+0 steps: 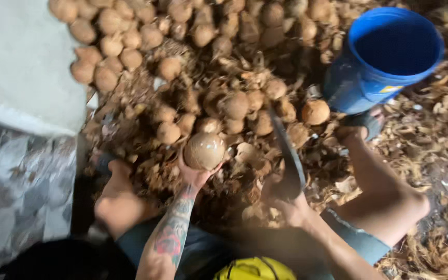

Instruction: The person sits on the ground and uses a curved knife to peel the husk off coconuts. They hold each coconut in one hand and scrape away the fibrous outer layer with the knife, then place the peeled coconut into a black bucket.

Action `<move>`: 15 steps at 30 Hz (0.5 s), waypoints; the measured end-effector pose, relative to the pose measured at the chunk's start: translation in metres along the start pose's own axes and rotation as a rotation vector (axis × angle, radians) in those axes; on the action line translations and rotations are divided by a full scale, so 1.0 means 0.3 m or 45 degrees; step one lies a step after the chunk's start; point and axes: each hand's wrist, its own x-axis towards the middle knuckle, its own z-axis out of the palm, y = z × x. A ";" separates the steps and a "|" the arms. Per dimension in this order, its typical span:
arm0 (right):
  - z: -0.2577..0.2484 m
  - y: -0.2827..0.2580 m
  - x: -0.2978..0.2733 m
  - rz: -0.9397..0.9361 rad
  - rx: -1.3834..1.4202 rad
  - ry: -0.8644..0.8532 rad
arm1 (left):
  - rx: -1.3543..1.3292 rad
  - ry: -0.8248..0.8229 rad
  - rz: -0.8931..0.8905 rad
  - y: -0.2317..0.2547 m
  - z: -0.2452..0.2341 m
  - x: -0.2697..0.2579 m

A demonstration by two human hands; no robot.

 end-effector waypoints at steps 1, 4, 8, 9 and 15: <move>-0.023 0.007 0.010 -0.022 -0.016 0.027 | 0.021 -0.029 -0.013 -0.006 0.012 0.055; -0.081 -0.023 0.026 0.111 0.143 0.255 | 0.093 -0.020 -0.138 -0.037 0.052 0.193; -0.257 -0.130 0.125 0.067 -0.273 0.242 | 0.563 -0.396 0.215 -0.080 0.391 0.343; -0.300 -0.141 0.151 0.012 -0.355 0.345 | 0.528 -0.214 -0.042 -0.086 0.531 0.373; -0.656 -0.199 0.282 -0.268 -0.215 0.636 | 0.714 -0.562 0.045 -0.252 1.112 0.720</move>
